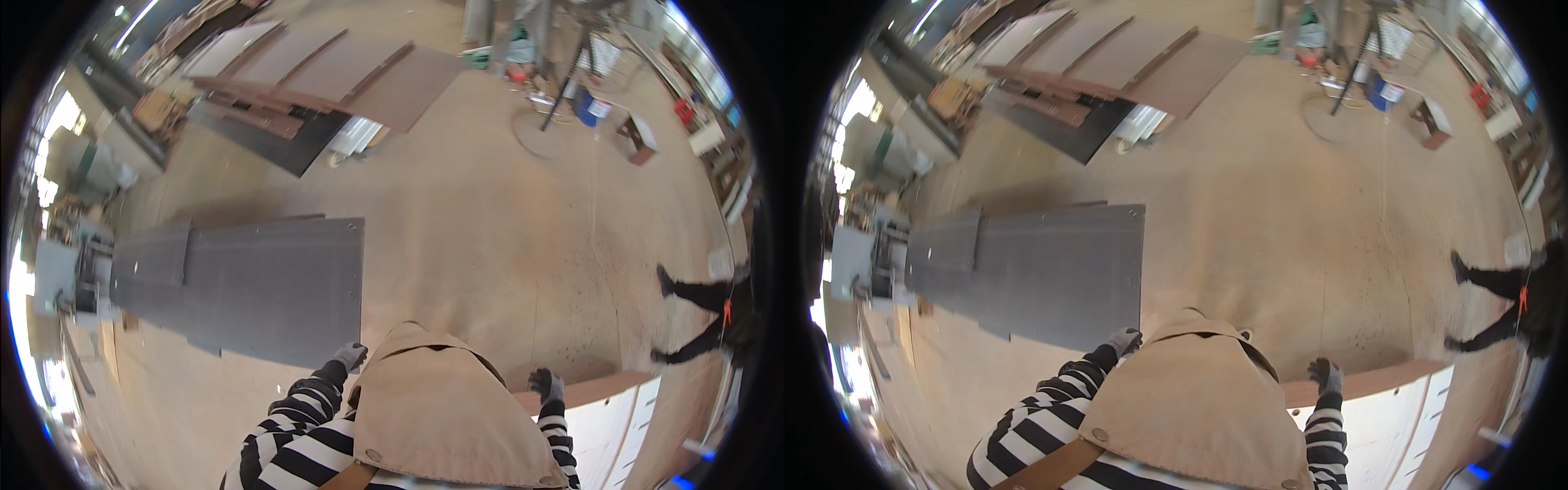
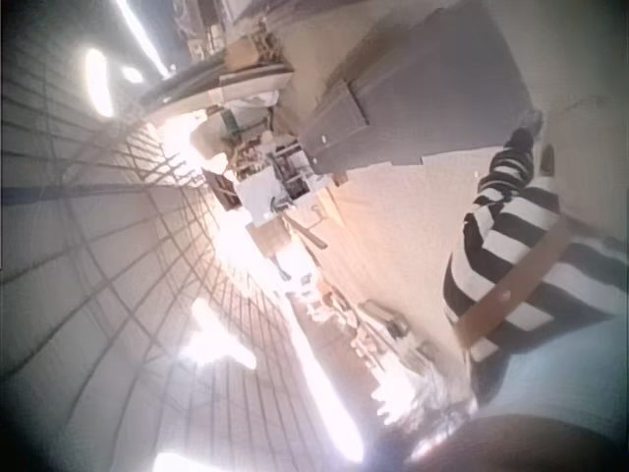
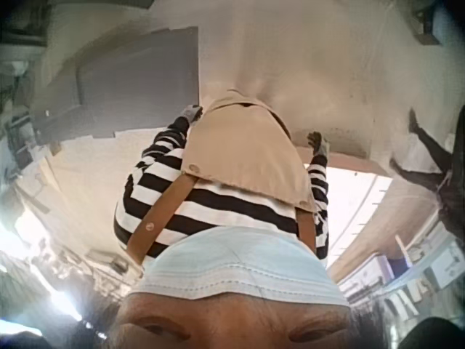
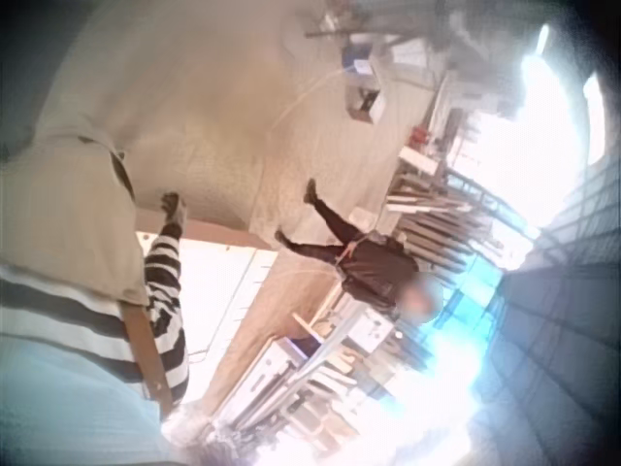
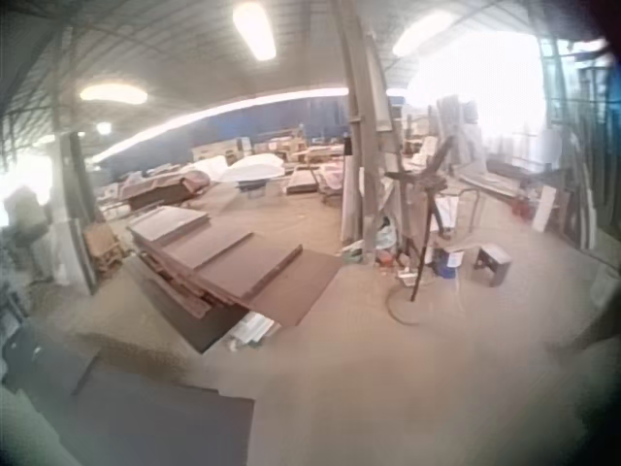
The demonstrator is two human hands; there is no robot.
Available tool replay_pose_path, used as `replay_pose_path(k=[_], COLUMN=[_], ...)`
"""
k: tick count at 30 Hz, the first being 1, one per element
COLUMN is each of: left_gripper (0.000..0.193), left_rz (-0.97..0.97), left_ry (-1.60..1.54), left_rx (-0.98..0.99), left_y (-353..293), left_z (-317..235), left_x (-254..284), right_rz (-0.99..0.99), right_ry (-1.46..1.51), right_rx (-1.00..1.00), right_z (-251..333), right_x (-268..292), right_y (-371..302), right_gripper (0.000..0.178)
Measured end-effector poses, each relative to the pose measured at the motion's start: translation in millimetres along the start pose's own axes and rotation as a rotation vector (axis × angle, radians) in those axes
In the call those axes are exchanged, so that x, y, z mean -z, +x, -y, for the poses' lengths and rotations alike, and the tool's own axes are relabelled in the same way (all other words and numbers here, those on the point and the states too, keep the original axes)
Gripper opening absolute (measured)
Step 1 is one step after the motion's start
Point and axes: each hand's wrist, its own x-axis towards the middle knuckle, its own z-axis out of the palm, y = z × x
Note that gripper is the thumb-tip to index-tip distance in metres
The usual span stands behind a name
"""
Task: The person picks up a large dark panel, carries it across the workshop, and places it on a stack. They then walk to a large white sack, open it, and adjust its contents. Finally, they approach a machine and manipulate a blue lever or handle inside the machine's mechanism.
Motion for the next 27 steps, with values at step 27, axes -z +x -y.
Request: replay_pose_path(k=[27], left_gripper=[0.030], left_rz=[-0.216], left_ry=[-0.779], left_rx=[-0.189], left_y=[218], left_z=[-223], left_x=[129], right_rz=[0.347], right_ry=[-0.683], right_rx=[0.216], right_z=[375], right_x=[-444], right_y=[284], right_gripper=[0.026])
